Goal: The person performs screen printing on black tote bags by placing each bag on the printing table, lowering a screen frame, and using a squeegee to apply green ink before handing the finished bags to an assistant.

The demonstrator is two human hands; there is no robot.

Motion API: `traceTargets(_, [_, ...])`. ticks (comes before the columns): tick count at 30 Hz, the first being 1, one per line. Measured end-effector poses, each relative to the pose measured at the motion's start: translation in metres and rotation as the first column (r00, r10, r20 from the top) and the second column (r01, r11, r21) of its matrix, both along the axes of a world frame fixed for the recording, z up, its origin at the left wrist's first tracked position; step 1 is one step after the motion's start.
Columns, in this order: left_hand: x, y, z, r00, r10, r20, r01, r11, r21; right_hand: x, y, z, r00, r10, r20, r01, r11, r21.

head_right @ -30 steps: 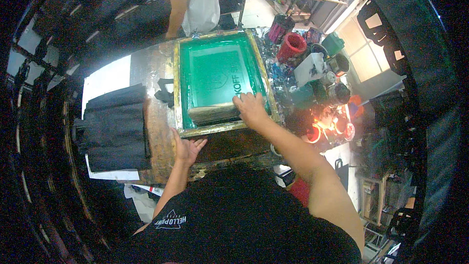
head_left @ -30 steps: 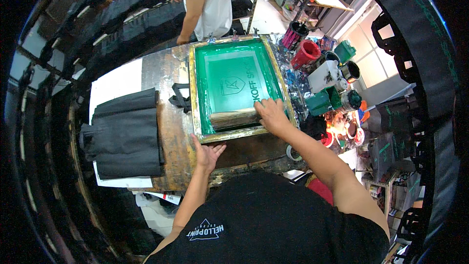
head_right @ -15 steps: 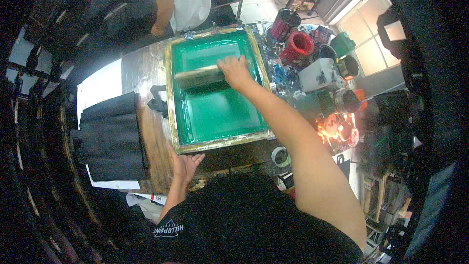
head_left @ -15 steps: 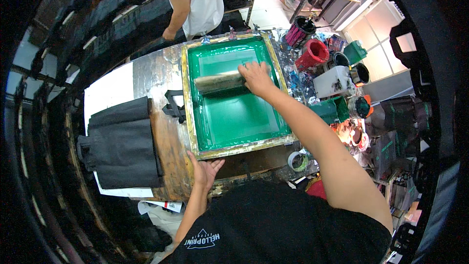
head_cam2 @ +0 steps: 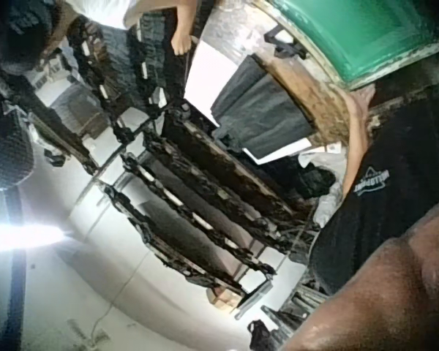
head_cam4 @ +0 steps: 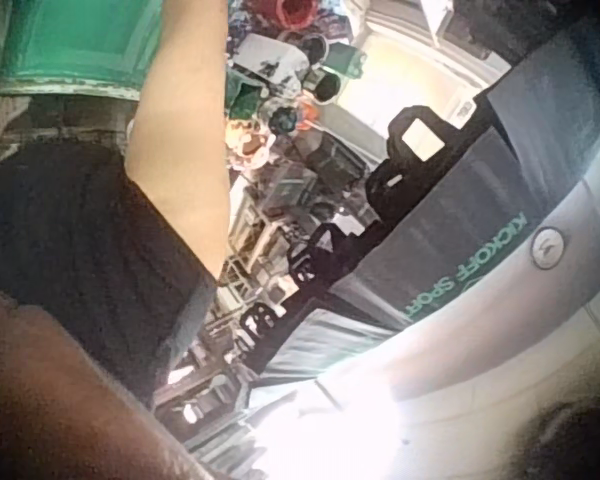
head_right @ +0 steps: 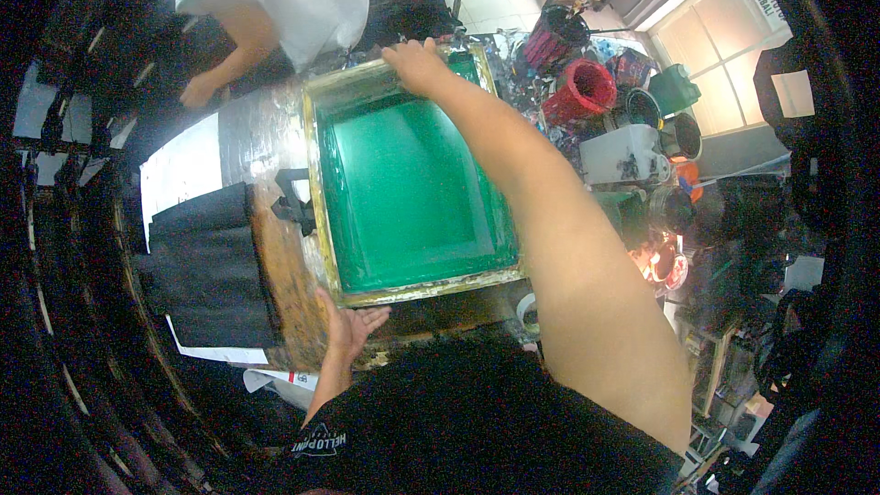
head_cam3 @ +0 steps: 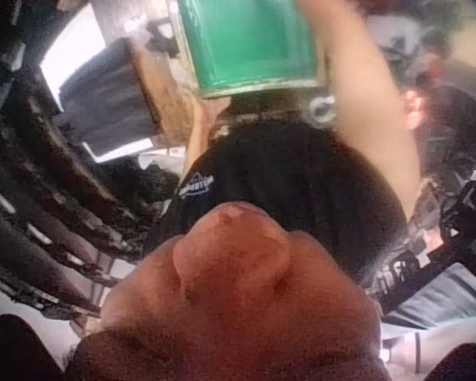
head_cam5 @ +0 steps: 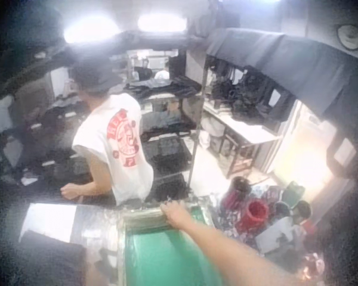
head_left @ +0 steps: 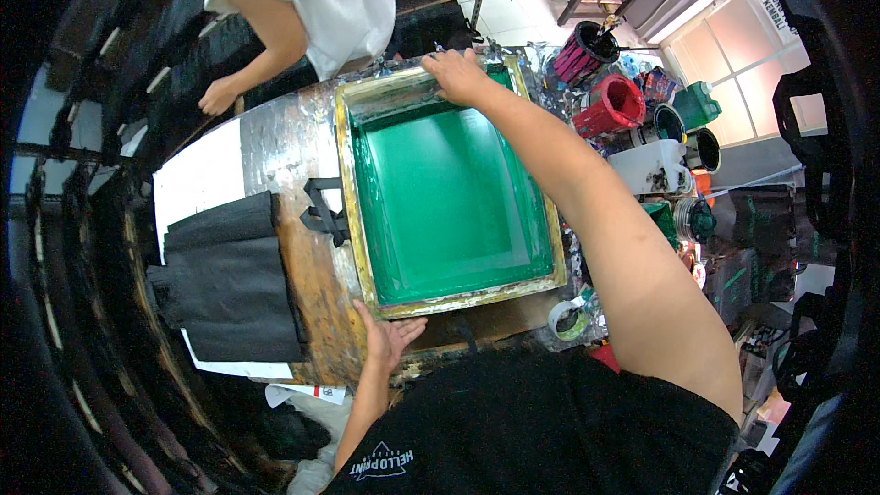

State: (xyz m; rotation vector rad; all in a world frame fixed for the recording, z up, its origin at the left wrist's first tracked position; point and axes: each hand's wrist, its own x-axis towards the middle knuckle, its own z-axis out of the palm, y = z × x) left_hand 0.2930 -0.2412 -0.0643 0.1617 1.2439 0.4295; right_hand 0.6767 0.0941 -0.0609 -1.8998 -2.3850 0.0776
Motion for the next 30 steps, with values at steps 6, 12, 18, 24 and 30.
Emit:
traceTargets(6, [-0.027, 0.04, 0.025, 0.77, -0.629, -0.108, 0.637, 0.769, 0.061, 0.01, -0.01, 0.019, 0.999, -0.051, 0.016, 0.048, 0.993, 0.108])
traceTargets(12, [0.033, 0.144, 0.056, 0.69, -0.094, -0.718, 0.689, 0.387, 0.612, 0.013, -0.026, 0.003, 0.993, -0.112, 0.027, 0.09, 0.906, 0.413])
traceTargets(18, [0.117, 0.292, 0.073, 0.586, 0.51, -0.629, 0.81, -0.402, 0.428, -0.004, -0.034, -0.014, 0.968, -0.202, 0.147, 0.122, 0.897, 0.426])
traceTargets(24, [0.153, 0.373, 0.021, 0.266, 0.585, -0.767, 0.933, -0.356, 0.052, -0.003, -0.033, -0.021, 0.98, -0.151, 0.127, 0.096, 0.927, 0.362])
traceTargets(30, [0.164, 0.385, 0.001, 0.221, 0.538, -0.814, 0.952, -0.299, 0.061, 0.064, -0.021, -0.007, 0.996, -0.087, 0.009, 0.085, 0.991, 0.108])
